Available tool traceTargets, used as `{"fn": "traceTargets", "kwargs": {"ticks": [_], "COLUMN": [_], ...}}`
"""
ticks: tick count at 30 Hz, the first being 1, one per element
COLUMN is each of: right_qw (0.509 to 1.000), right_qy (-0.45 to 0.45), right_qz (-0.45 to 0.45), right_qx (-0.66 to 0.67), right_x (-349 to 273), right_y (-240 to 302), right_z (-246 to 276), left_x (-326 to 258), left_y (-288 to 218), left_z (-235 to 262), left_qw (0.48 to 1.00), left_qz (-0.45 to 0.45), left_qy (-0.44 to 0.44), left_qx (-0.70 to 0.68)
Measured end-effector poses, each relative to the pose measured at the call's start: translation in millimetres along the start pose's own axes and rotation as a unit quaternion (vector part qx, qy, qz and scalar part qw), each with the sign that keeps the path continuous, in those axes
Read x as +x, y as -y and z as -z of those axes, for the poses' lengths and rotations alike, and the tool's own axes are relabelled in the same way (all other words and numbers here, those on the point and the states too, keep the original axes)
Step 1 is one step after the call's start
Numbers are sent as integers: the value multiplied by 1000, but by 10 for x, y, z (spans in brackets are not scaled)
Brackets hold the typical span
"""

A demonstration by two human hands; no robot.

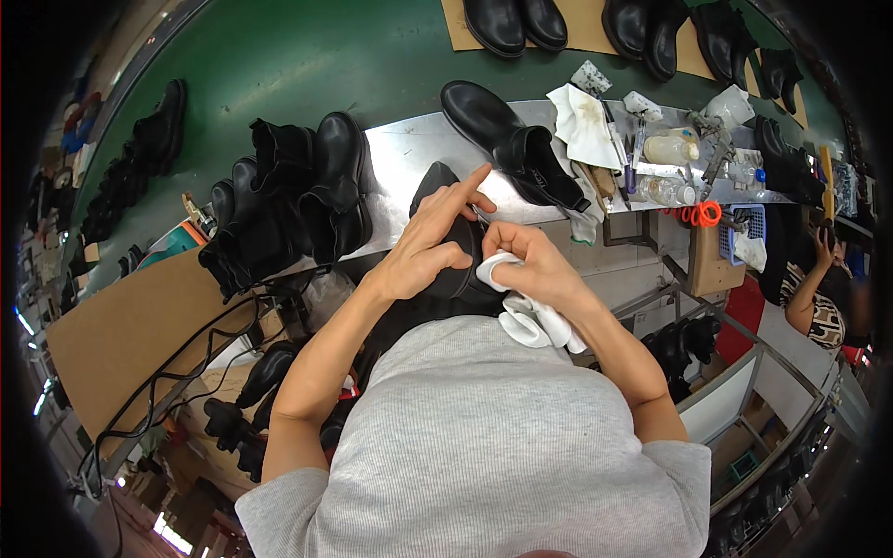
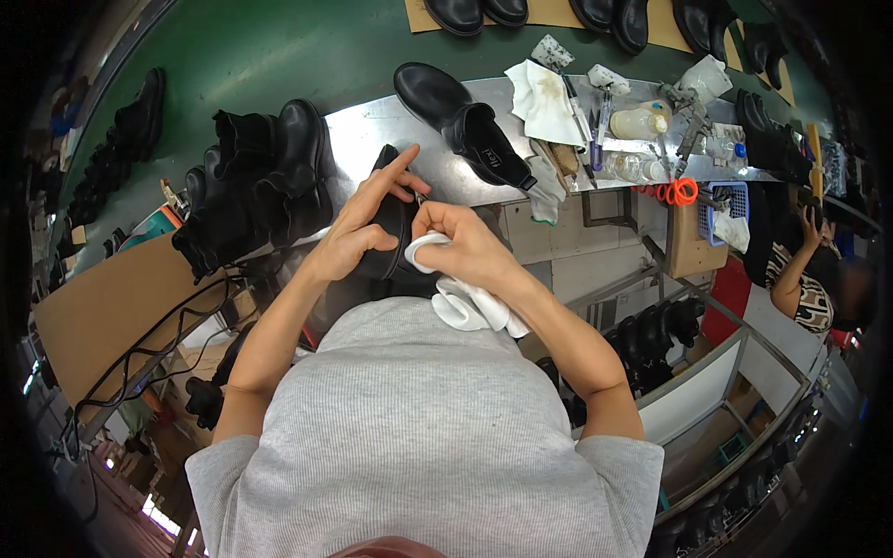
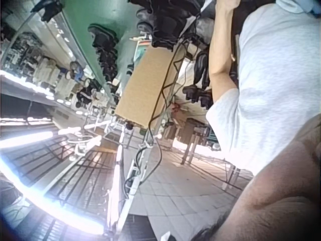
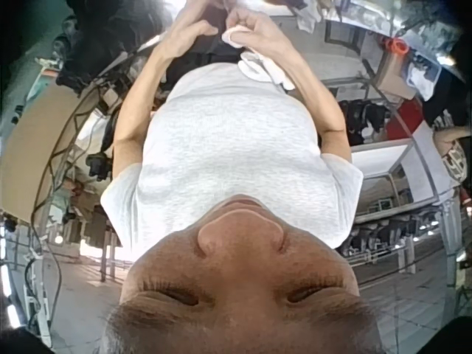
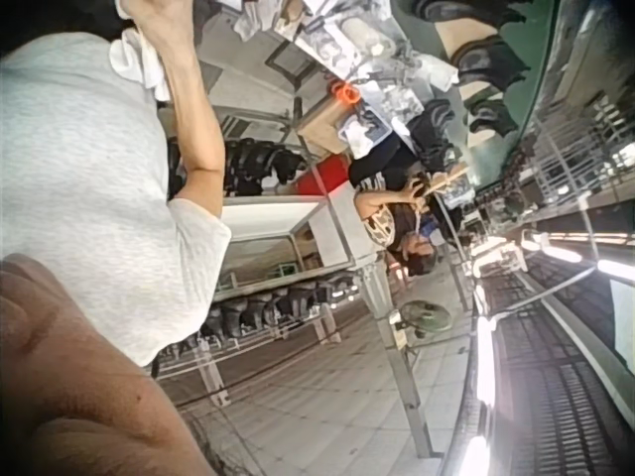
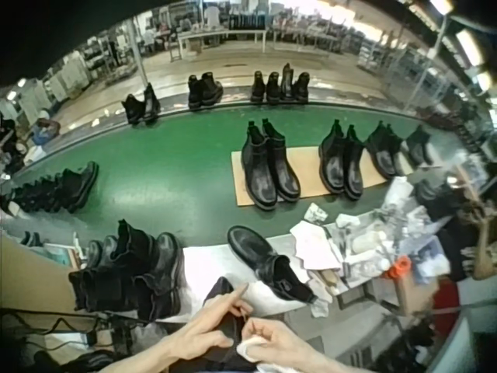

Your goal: The person cleans black boots by wiping their surfaces and soles with a cloth, receives boots across the conveyor belt, and arranges the boots on the table.

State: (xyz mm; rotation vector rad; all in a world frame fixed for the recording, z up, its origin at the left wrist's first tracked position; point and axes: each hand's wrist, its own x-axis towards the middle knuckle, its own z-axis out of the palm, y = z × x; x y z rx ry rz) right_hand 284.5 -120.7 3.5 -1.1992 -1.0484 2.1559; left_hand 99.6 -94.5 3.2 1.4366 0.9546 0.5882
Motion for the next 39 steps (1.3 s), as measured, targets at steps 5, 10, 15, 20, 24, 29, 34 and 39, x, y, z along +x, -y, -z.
{"fn": "traceTargets", "kwargs": {"ticks": [5,10,15,20,24,29,34,39], "right_qw": [996,999,997,998,997,998,998,995], "right_qy": [-72,-29,-62,-51,-66,-59,-25,-4], "right_qz": [-43,-40,-44,-28,-39,-33,9,47], "right_qx": [20,-23,22,-14,-20,-15,-57,-88], "right_x": [32,3,45,38,11,11,15,5], "right_y": [57,128,68,87,110,107,71,-8], "right_z": [-38,-17,-13,-32,-46,-63,-38,-1], "left_x": [16,7,24,20,17,14,15,6], "left_y": [-25,-1,0,-12,3,-15,-19,12], "left_z": [-3,-3,6,-1,8,2,12,8], "left_qw": [1000,1000,1000,1000,1000,1000,1000,1000], "left_qz": [2,-1,-1,1,-2,1,-9,-4], "left_qy": [2,-1,2,2,6,3,6,12], "left_qx": [16,-1,15,10,-5,13,20,-4]}}
